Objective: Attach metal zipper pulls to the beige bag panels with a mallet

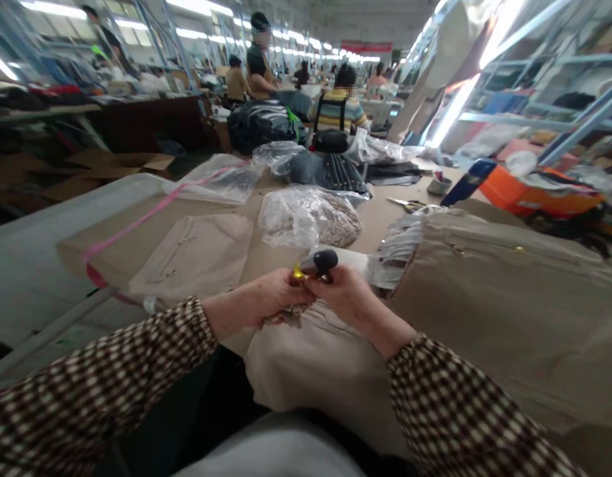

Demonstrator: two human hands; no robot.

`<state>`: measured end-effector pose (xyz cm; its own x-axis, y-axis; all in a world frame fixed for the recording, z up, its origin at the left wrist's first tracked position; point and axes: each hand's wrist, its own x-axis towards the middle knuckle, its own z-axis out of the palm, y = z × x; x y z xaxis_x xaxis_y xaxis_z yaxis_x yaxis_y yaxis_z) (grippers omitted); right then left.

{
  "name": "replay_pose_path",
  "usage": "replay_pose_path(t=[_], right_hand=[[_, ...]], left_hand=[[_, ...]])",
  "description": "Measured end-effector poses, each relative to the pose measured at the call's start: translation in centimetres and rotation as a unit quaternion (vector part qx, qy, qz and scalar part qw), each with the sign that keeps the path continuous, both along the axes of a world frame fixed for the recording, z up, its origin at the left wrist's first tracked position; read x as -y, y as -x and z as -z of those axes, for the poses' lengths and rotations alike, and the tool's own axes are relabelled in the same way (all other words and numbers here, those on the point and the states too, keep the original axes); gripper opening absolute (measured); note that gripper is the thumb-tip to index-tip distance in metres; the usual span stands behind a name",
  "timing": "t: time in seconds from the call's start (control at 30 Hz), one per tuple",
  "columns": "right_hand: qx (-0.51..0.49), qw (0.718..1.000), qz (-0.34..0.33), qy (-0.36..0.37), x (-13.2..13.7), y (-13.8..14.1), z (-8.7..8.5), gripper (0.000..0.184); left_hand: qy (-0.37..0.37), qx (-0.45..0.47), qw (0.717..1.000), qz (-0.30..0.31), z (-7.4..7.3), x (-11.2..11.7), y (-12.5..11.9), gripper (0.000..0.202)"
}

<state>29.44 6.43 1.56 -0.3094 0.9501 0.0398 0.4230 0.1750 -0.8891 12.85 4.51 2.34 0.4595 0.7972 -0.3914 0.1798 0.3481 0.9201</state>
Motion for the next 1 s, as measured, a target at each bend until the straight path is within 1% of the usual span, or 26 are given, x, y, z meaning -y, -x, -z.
replay_pose_path(t=[0.07,0.17,0.23,0.27,0.33,0.4,0.47,0.57,0.63,0.7,0.73,0.8,0.87,0.93,1.0], right_hand=[[0.007,1.000,0.010,-0.015,-0.2,-0.6,0.4,0.026],[0.086,0.996,0.028,-0.012,-0.4,-1.5,0.2,0.028],[0.125,0.991,0.030,-0.020,-0.3,-2.2,0.1,0.028],[0.125,0.992,0.024,-0.028,-0.3,-2.5,0.2,0.029],[0.094,0.995,0.012,-0.041,-0.2,-3.1,0.7,0.030],[0.067,0.997,0.020,-0.039,0.0,-3.8,1.3,0.026],[0.064,0.997,0.047,-0.014,0.3,-4.4,1.9,0.021],[0.067,0.995,0.062,0.049,0.9,-5.1,2.7,0.023],[0.070,0.991,0.059,0.098,1.3,-5.4,3.3,0.025],[0.081,0.987,0.046,0.132,1.5,-5.8,4.2,0.025],[0.088,0.986,0.035,0.138,1.5,-6.0,4.7,0.024],[0.104,0.987,0.012,0.121,1.4,-6.4,5.6,0.022],[0.120,0.989,0.005,0.086,1.2,-6.6,6.3,0.021],[0.139,0.988,0.018,0.062,1.0,-6.6,6.7,0.022],[0.160,0.985,0.045,0.048,0.9,-6.3,6.8,0.021]], left_hand=[[0.007,-0.010,1.000,-0.006,0.0,-0.2,-1.0,0.016],[0.021,-0.002,1.000,-0.003,0.1,-0.5,-2.3,0.011],[0.025,-0.013,1.000,0.001,0.1,-0.7,-3.1,0.008],[0.024,-0.021,0.999,0.007,0.1,-0.8,-3.4,0.007],[0.018,-0.037,0.999,0.026,0.3,-1.0,-3.9,0.006],[0.010,-0.060,0.997,0.045,0.7,-1.1,-4.2,0.006],[0.015,-0.086,0.995,0.050,1.1,-1.3,-4.2,0.007],[0.021,-0.097,0.994,0.052,1.7,-1.6,-4.1,0.005],[-0.005,-0.120,0.991,0.061,2.0,-1.7,-4.1,0.006],[-0.052,-0.175,0.980,0.076,2.3,-1.9,-4.3,0.011],[-0.075,-0.210,0.971,0.084,2.4,-2.1,-4.4,0.013],[-0.107,-0.279,0.949,0.100,2.5,-2.5,-4.8,0.017],[-0.115,-0.319,0.935,0.110,2.7,-3.0,-5.3,0.020],[-0.114,-0.328,0.931,0.116,2.9,-3.5,-5.6,0.022],[-0.125,-0.325,0.929,0.127,3.3,-3.9,-5.8,0.023]])
